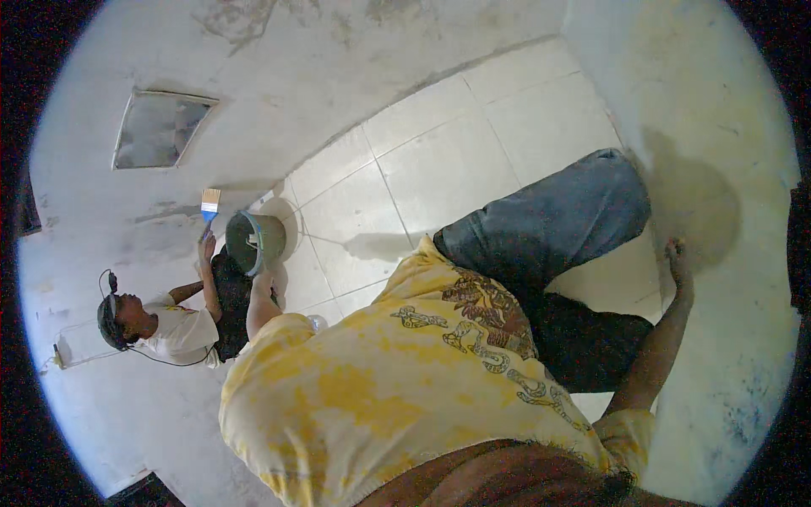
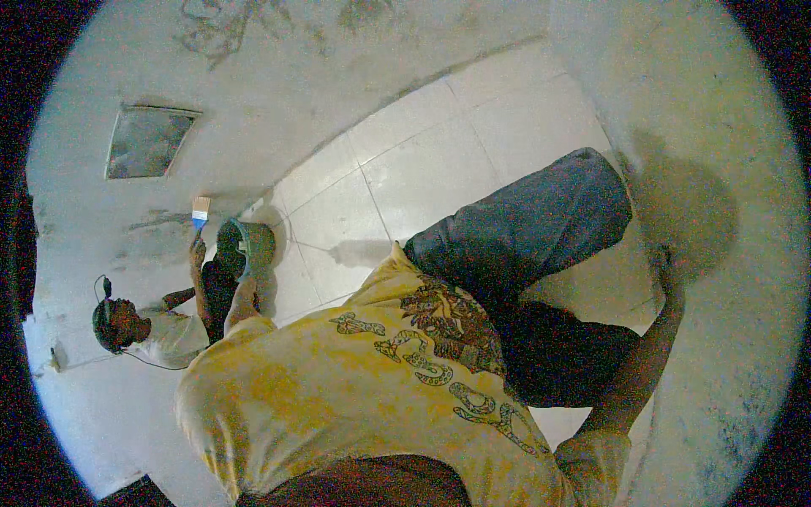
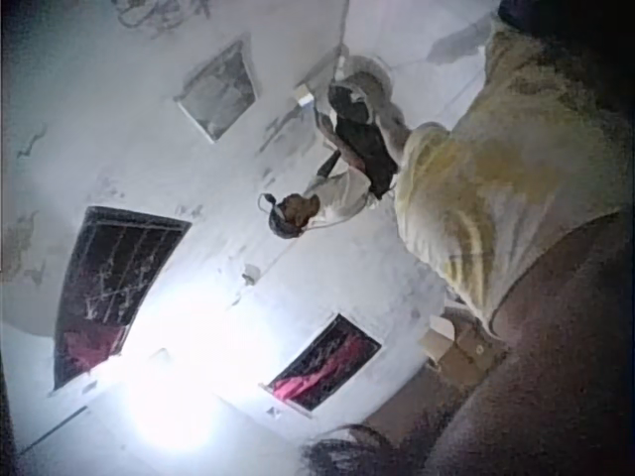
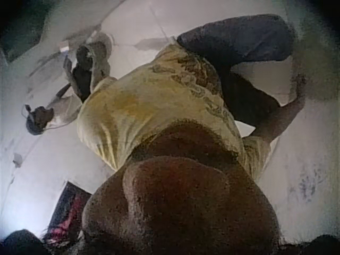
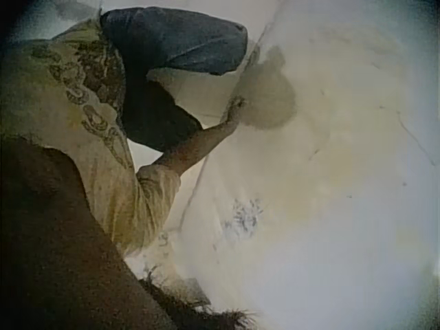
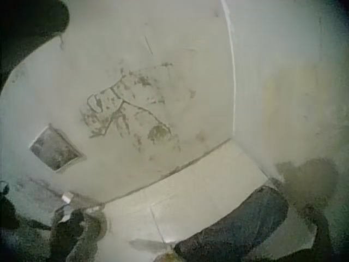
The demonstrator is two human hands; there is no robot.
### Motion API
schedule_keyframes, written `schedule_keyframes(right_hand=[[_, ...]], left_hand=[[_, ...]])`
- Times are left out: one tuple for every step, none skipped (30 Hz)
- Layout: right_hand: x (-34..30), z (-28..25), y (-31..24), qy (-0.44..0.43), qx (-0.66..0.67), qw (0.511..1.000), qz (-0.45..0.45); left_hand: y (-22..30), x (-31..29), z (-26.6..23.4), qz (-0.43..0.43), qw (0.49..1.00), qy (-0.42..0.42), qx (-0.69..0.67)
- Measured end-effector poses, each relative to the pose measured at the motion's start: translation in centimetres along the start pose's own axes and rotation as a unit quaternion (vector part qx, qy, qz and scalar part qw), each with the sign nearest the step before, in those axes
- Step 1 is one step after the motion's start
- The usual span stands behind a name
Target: The person paints a wall using a paint roller, dips the roller into a bucket to apply more paint to the wall, and removes the roller cover from the frame by hand.
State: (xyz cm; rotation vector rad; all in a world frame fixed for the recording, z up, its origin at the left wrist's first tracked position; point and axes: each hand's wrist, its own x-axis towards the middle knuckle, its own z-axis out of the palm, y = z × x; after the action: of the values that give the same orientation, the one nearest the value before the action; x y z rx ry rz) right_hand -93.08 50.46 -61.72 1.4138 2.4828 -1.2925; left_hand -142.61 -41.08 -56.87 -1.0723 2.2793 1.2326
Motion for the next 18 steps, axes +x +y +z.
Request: schedule_keyframes(right_hand=[[0.0,-0.1,-0.1,0.001,-0.035,0.999,-0.033],[0.0,0.0,-0.2,0.001,-0.035,0.999,-0.032],[-0.1,0.1,-0.5,0.03,-0.033,0.998,-0.052],[-0.1,0.2,-0.7,0.06,-0.03,0.995,-0.073],[-0.2,0.3,-1.2,0.06,-0.029,0.995,-0.072],[-0.2,0.4,-1.6,0.047,0.02,0.998,-0.039],[-0.3,0.5,-2.2,0.034,0.067,0.997,-0.007],[-0.5,0.4,-2.8,0.034,0.068,0.997,-0.007],[-0.8,0.2,-3.5,0.039,0.025,0.999,0.0],[-1.0,0.0,-4.3,0.044,-0.019,0.999,0.006],[-1.2,-0.3,-5.1,0.046,-0.019,0.999,0.005],[-1.5,-0.5,-5.8,0.034,-0.017,0.999,-0.015],[-1.6,-0.8,-6.5,0.022,-0.016,0.999,-0.035],[-2.1,-1.0,-7.0,0.024,-0.015,0.999,-0.033],[-2.4,-1.1,-7.3,0.05,-0.038,0.996,-0.064],[-2.3,-1.3,-7.4,0.062,-0.051,0.994,-0.079],[-2.5,-1.3,-7.2,0.075,-0.064,0.991,-0.093],[-2.1,-1.4,-6.9,0.061,-0.034,0.997,-0.02]], left_hand=[[-1.4,-1.2,0.3,-0.011,1.0,-0.003,0.003],[-2.4,-2.2,0.5,-0.02,1.0,-0.006,0.005],[-3.5,-3.1,0.7,-0.029,1.0,-0.005,0.006],[-3.7,-3.6,0.6,-0.031,0.999,-0.012,0.003],[-4.2,-4.1,0.8,-0.035,0.999,-0.014,0.007],[-4.5,-4.5,0.9,-0.039,0.999,-0.017,0.008],[-4.7,-4.9,1.1,-0.041,0.999,-0.021,0.009],[-5.0,-5.1,1.3,-0.043,0.999,-0.026,0.009],[-5.2,-5.4,1.4,-0.046,0.998,-0.03,0.008],[-5.4,-5.4,1.5,-0.048,0.998,-0.036,0.009],[-5.5,-5.4,1.4,-0.051,0.998,-0.04,0.007],[-5.4,-5.1,1.1,-0.052,0.998,-0.044,0.006],[-5.1,-4.6,0.6,-0.054,0.997,-0.051,0.004],[-4.5,-3.8,0.0,-0.053,0.997,-0.061,0.0],[-3.5,-2.8,-0.9,-0.055,0.995,-0.079,-0.008],[-2.6,-1.7,-1.8,-0.056,0.993,-0.098,-0.017],[-1.1,-0.3,-3.0,-0.061,0.991,-0.119,-0.023],[0.5,1.1,-3.9,-0.067,0.988,-0.14,-0.025]])
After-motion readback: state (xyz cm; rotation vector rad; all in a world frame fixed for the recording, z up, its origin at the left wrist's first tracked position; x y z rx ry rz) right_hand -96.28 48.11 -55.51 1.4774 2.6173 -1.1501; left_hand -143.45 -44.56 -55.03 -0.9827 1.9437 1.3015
